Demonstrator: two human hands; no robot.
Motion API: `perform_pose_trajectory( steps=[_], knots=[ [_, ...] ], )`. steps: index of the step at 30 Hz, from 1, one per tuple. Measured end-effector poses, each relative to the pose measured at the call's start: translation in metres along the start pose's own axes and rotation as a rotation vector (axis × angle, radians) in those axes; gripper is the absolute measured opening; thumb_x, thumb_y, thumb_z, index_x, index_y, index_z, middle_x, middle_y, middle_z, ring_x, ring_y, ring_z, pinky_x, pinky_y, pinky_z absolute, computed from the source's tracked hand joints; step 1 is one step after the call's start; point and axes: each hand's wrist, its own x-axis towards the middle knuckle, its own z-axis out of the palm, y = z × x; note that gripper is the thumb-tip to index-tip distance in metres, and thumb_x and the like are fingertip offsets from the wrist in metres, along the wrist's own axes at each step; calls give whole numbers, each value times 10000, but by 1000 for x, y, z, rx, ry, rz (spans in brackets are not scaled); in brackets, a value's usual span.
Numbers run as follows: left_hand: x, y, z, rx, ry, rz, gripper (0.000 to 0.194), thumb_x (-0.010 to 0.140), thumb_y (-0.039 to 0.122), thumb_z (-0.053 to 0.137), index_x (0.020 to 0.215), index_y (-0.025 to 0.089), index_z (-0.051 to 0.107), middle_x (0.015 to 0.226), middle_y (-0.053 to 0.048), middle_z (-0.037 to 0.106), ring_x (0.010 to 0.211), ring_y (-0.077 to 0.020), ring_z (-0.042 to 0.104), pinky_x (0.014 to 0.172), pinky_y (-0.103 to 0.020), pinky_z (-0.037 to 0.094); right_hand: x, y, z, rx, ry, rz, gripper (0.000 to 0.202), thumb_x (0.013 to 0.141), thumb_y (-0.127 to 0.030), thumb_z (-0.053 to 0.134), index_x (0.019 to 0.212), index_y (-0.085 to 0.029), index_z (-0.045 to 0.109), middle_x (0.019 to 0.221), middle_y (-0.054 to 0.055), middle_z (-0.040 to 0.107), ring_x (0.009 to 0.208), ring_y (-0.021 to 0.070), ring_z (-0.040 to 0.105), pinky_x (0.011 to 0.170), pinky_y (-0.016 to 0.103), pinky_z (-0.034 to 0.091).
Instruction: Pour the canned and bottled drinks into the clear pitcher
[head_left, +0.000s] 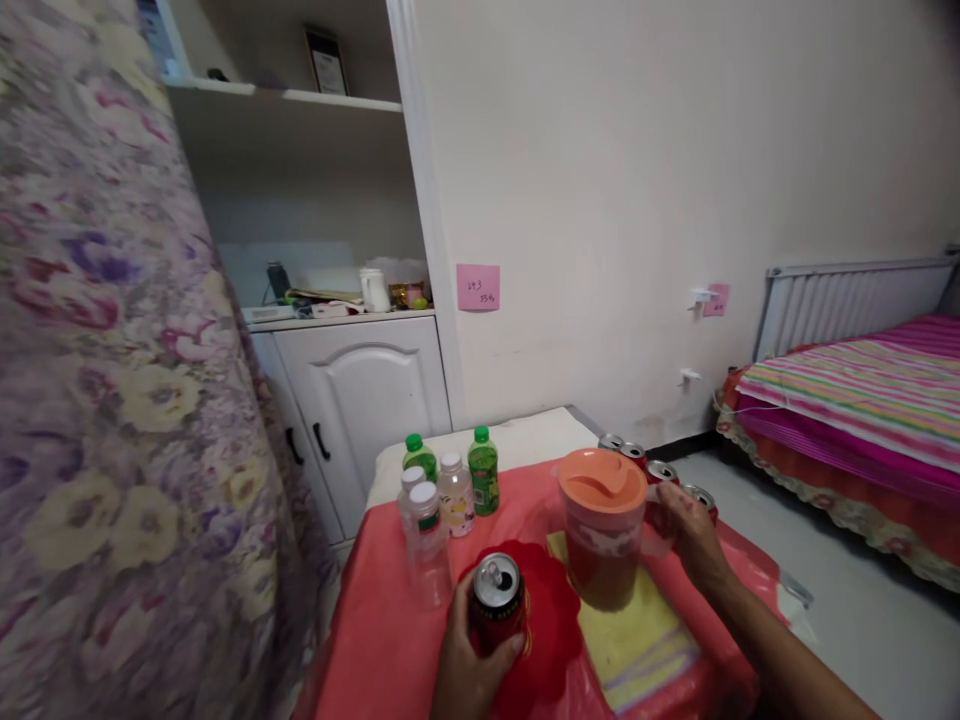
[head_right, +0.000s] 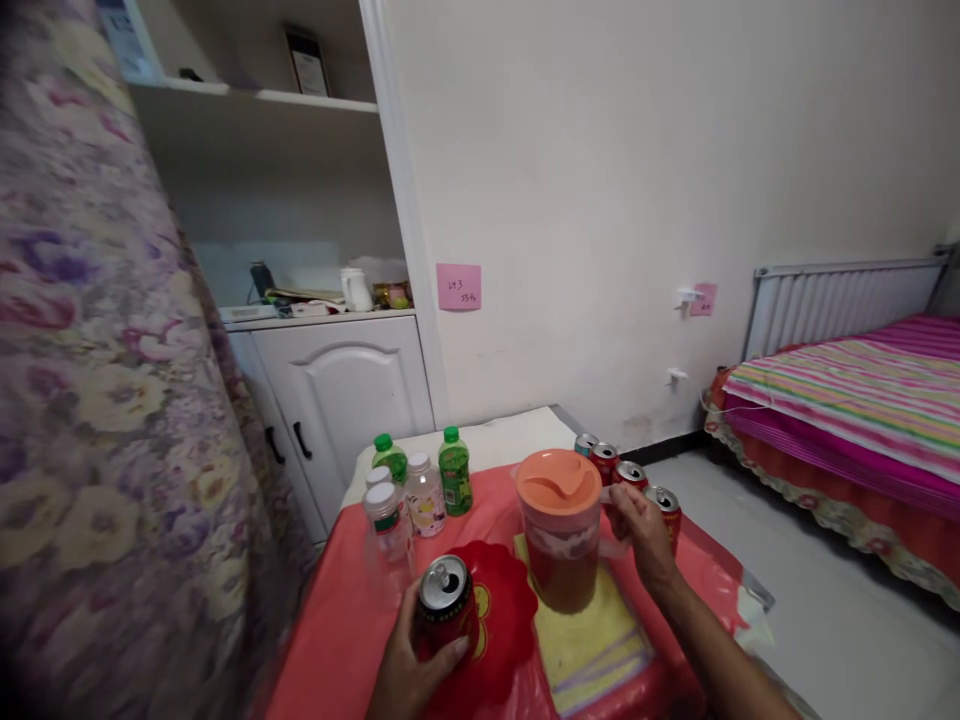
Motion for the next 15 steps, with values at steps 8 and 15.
perform_pose_trajectory(
  steps=[8, 15],
  knots=[
    [-1, 2, 7, -68, -26, -49, 848, 519, 243, 842, 1296, 175, 509, 1378, -187, 627, 1339, -400, 535, 1164, -514, 373, 2, 0, 2, 44, -52, 39, 601, 785, -727, 665, 525, -206, 519, 451, -37, 430, 442, 105, 352, 446, 263, 261],
    [-2, 6, 8, -114, 28, -77, 859, 464, 205, 839, 1264, 174, 529, 1337, -181, 643, 1318, -424, 533, 1163, -541, 350, 0, 4, 2, 60, -109, 23, 600, 863, -668, 602, 511, -236, 380, 452, -74, 288, 436, 100, 224, 436, 271, 230]
  ],
)
